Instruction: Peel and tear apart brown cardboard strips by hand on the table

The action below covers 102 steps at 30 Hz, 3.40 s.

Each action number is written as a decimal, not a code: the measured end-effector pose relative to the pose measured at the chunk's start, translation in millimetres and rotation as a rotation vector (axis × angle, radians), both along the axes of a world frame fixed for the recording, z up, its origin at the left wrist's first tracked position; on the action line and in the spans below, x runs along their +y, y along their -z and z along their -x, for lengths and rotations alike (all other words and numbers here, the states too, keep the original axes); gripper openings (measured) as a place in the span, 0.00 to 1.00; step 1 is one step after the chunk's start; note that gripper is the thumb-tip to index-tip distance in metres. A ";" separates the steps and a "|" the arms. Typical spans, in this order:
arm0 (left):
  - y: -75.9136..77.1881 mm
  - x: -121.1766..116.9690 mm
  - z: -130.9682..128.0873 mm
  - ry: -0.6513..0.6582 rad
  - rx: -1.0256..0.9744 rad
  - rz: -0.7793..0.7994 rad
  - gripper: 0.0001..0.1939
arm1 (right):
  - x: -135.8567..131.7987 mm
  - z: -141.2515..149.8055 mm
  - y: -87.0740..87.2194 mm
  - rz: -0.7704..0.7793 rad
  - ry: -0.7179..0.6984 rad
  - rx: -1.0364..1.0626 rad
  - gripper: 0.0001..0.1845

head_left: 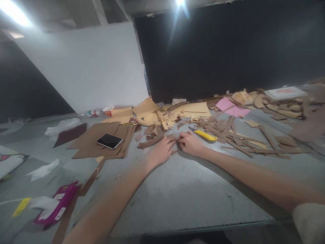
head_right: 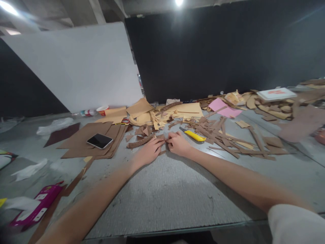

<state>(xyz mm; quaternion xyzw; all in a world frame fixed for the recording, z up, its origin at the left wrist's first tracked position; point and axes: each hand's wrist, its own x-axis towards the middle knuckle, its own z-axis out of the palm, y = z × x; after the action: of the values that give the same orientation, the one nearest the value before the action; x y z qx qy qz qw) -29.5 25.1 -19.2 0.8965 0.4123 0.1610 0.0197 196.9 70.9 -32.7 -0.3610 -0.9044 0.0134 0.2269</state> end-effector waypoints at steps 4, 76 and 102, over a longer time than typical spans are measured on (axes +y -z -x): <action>1.3 0.0 -0.6 -0.009 -0.019 0.004 0.22 | -2.2 1.6 -1.9 -0.033 -0.021 -0.048 0.16; 8.2 1.4 2.2 -0.070 -0.082 -0.026 0.22 | -5.1 3.3 3.1 -0.077 0.099 -0.023 0.15; 3.4 -0.9 0.5 -0.068 -0.045 -0.016 0.19 | 2.2 1.0 8.7 -0.092 0.048 0.053 0.09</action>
<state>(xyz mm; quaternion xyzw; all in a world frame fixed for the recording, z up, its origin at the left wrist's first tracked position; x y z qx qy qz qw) -30.0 24.3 -22.6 0.8782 0.4409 0.1847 0.0164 196.0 73.1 -41.4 -0.3711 -0.8889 -0.0240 0.2673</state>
